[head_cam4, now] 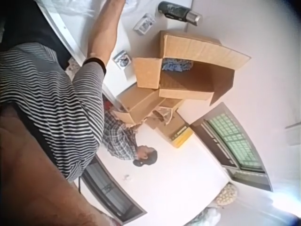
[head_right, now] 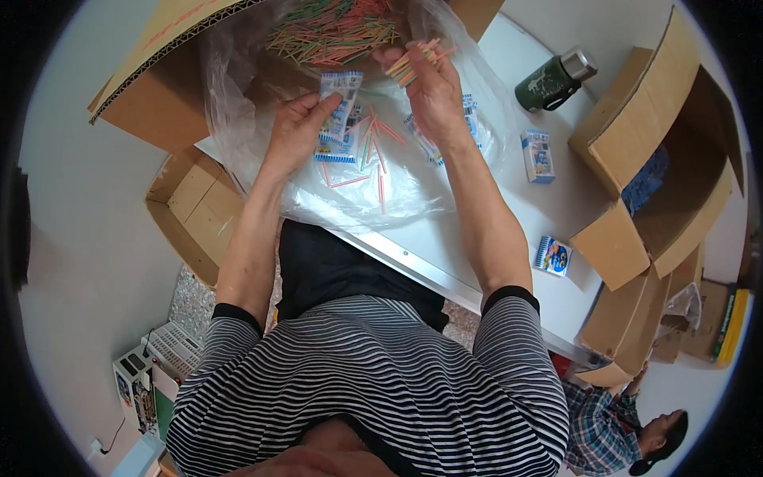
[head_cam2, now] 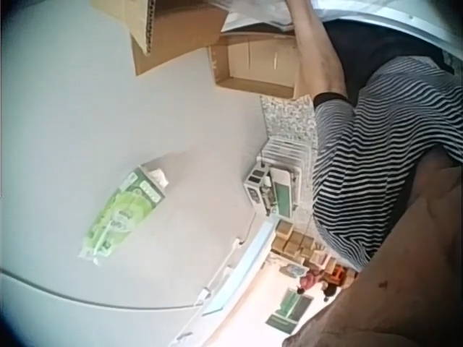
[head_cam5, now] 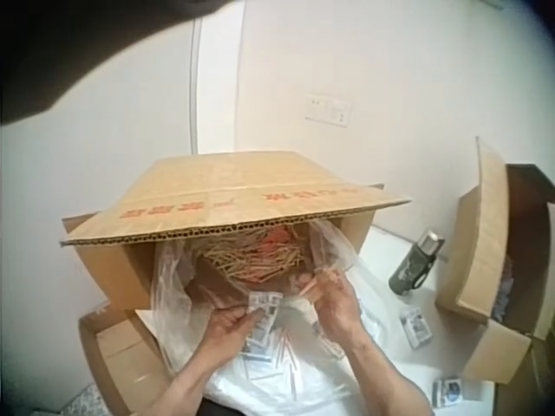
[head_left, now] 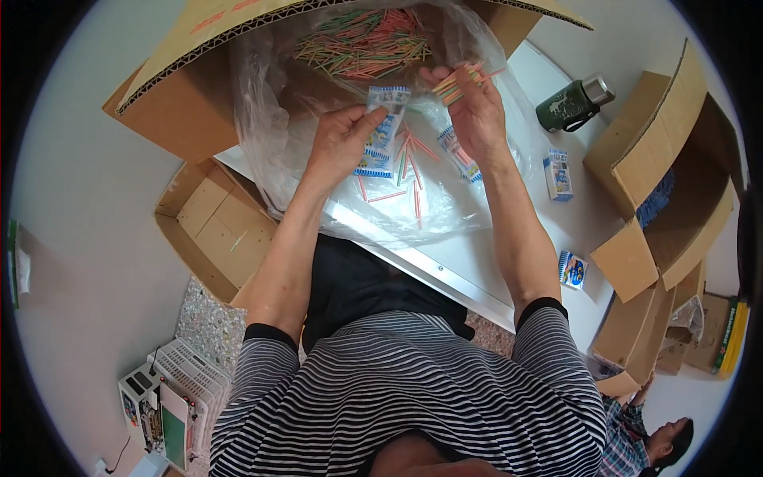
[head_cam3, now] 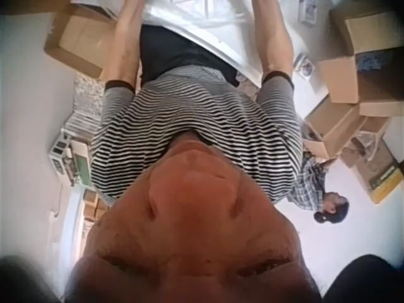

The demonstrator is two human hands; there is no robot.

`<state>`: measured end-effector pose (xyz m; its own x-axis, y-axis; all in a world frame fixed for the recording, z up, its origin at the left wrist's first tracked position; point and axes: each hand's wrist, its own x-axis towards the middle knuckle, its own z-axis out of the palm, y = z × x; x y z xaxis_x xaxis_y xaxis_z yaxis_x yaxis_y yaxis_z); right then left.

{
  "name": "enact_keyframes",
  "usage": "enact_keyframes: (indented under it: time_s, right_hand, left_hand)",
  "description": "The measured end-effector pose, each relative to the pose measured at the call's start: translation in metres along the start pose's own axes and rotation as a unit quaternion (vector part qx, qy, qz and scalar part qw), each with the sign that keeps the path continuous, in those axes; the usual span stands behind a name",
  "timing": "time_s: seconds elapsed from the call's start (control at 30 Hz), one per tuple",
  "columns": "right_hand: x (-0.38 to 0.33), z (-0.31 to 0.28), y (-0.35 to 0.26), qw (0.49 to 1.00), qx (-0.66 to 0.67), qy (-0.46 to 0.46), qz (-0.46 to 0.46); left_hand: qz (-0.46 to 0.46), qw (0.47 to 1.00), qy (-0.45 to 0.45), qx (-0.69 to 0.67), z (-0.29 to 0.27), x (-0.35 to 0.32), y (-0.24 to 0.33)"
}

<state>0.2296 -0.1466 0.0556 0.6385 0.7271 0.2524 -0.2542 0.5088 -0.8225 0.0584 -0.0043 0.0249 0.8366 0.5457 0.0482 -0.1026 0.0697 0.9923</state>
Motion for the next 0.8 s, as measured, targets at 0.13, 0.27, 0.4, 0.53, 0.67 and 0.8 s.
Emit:
enact_keyframes:
  time_s: [0.13, 0.27, 0.4, 0.53, 0.67, 0.8]
  right_hand:
    - [0.005, 0.009, -0.005, 0.997, 0.059, -0.039, -0.034]
    - [0.003, 0.025, -0.006, 0.995, 0.075, -0.067, -0.026]
    - [0.001, 0.026, -0.005, 0.995, 0.067, -0.065, -0.02]
    - [-0.001, 0.024, -0.004, 0.997, 0.058, -0.054, -0.021]
    - [0.0, 0.024, -0.003, 0.996, 0.061, -0.054, -0.019]
    - [0.001, 0.026, -0.005, 0.996, 0.064, -0.063, -0.024]
  left_hand:
    - [-0.031, 0.999, -0.036, -0.024, 0.008, -0.007, 0.003]
    - [-0.036, 0.997, -0.071, 0.013, 0.003, -0.014, 0.005]
    - [-0.037, 0.998, -0.018, -0.04, 0.007, -0.016, 0.012]
    - [-0.028, 0.998, 0.008, -0.061, 0.007, -0.016, 0.01]
    - [-0.018, 0.999, 0.008, -0.035, 0.006, -0.016, 0.006]
    - [-0.014, 0.999, -0.015, -0.031, 0.006, -0.018, 0.005]
